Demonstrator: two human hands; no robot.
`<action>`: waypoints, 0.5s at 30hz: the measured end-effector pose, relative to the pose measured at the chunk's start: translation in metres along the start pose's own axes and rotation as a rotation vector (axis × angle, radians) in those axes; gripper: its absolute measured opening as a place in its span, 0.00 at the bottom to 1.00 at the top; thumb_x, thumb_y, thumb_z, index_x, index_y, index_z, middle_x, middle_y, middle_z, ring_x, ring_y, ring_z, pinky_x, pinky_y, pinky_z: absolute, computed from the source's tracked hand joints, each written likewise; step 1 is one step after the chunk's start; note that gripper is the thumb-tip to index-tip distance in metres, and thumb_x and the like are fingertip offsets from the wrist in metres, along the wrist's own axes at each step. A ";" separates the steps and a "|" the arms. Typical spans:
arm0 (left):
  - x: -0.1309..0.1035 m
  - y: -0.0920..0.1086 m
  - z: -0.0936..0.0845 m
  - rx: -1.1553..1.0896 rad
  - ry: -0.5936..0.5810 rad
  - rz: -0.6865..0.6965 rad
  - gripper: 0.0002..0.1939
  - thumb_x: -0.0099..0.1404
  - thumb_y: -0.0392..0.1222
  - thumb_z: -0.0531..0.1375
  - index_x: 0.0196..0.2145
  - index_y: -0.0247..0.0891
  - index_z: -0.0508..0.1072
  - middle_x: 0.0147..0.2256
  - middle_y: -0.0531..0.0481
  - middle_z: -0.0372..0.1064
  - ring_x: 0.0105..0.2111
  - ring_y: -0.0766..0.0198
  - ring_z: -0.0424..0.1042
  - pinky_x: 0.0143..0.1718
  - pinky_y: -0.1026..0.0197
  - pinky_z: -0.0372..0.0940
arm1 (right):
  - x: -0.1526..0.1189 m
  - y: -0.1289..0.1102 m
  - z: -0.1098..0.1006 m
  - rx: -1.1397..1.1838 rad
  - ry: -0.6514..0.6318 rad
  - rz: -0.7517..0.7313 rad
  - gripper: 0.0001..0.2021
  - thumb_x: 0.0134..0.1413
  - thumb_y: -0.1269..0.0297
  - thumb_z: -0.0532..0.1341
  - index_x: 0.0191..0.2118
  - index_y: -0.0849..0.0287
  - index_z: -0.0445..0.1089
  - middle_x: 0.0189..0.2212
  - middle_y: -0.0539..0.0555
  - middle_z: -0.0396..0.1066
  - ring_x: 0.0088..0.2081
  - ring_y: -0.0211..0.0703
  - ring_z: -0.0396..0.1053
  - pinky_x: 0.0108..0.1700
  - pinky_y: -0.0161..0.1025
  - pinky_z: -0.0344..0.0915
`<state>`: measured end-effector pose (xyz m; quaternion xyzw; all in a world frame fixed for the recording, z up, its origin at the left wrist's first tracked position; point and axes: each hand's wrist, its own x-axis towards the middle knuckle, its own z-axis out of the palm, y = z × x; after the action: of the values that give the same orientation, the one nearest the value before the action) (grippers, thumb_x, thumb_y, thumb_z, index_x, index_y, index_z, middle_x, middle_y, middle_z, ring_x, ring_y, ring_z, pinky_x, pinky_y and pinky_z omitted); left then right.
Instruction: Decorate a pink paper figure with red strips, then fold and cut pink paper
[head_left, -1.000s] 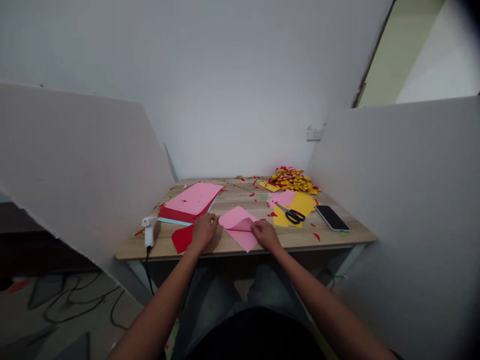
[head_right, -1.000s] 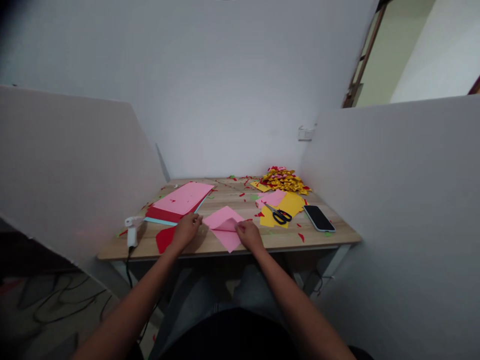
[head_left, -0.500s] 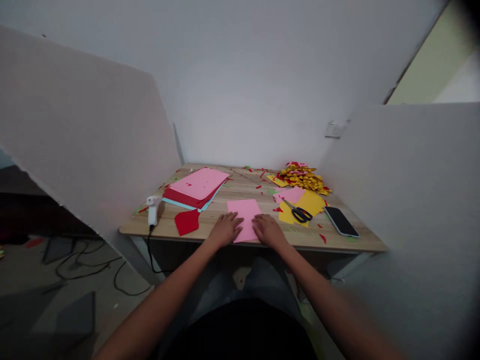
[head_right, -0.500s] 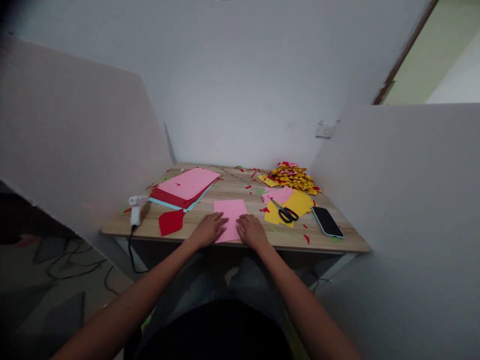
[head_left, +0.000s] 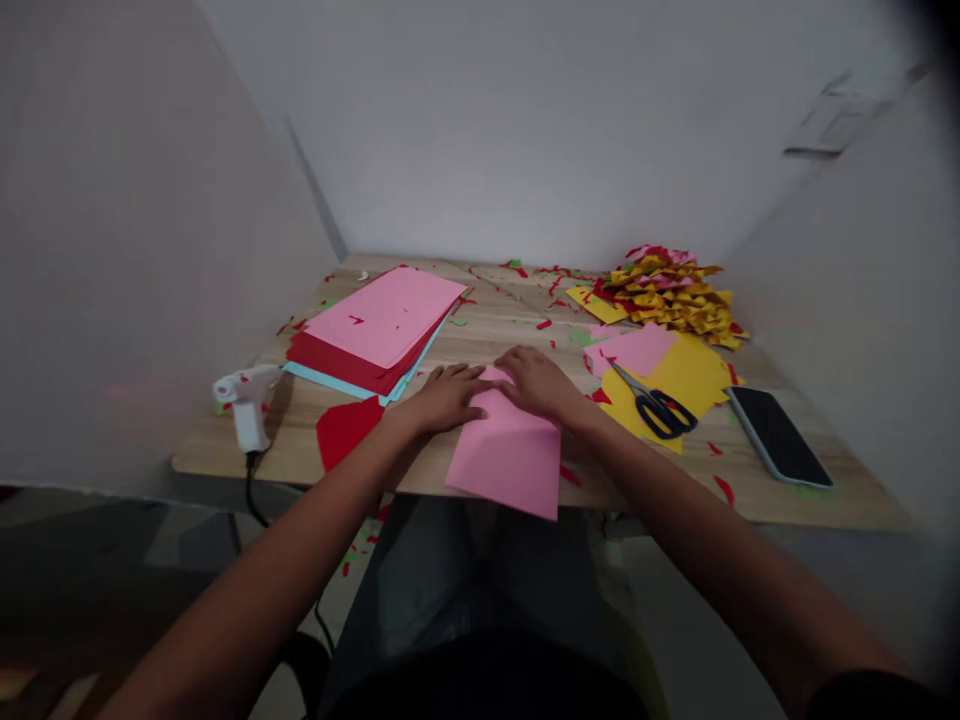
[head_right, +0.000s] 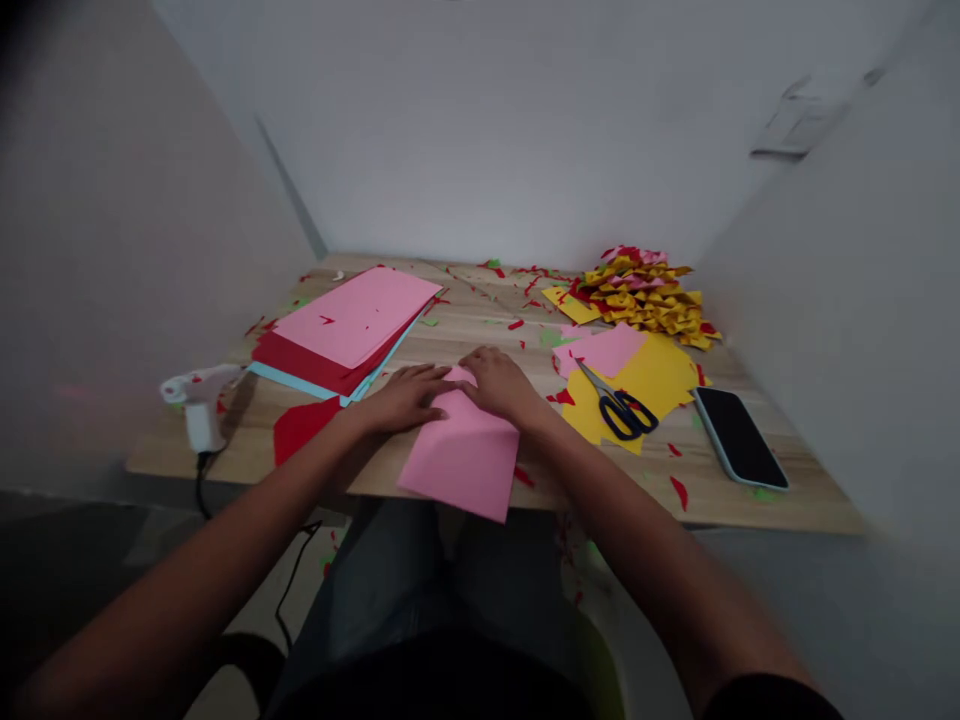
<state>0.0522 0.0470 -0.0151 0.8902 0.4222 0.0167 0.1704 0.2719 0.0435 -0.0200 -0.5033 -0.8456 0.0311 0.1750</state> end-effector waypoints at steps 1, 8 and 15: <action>0.010 -0.004 -0.004 -0.007 -0.020 0.018 0.34 0.65 0.55 0.63 0.66 0.49 0.63 0.72 0.45 0.49 0.71 0.47 0.46 0.69 0.41 0.42 | 0.004 0.002 0.004 -0.011 -0.003 0.027 0.18 0.64 0.58 0.60 0.54 0.62 0.74 0.51 0.64 0.73 0.53 0.55 0.67 0.59 0.50 0.61; 0.068 -0.027 -0.020 -0.021 -0.108 -0.007 0.53 0.54 0.62 0.69 0.71 0.45 0.53 0.74 0.40 0.39 0.73 0.42 0.39 0.69 0.35 0.37 | 0.007 0.014 0.022 0.003 0.050 0.261 0.21 0.62 0.56 0.61 0.55 0.64 0.72 0.46 0.66 0.72 0.48 0.59 0.69 0.53 0.52 0.64; 0.075 -0.033 -0.010 -0.068 -0.017 0.045 0.49 0.53 0.63 0.70 0.67 0.46 0.61 0.73 0.40 0.44 0.72 0.41 0.43 0.69 0.33 0.36 | 0.008 0.022 0.020 0.130 0.031 0.306 0.09 0.59 0.59 0.63 0.40 0.59 0.73 0.38 0.59 0.75 0.43 0.56 0.71 0.48 0.50 0.65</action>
<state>0.0743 0.1257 -0.0243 0.8933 0.3997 0.0274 0.2036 0.2803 0.0635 -0.0415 -0.6141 -0.7527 0.1042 0.2132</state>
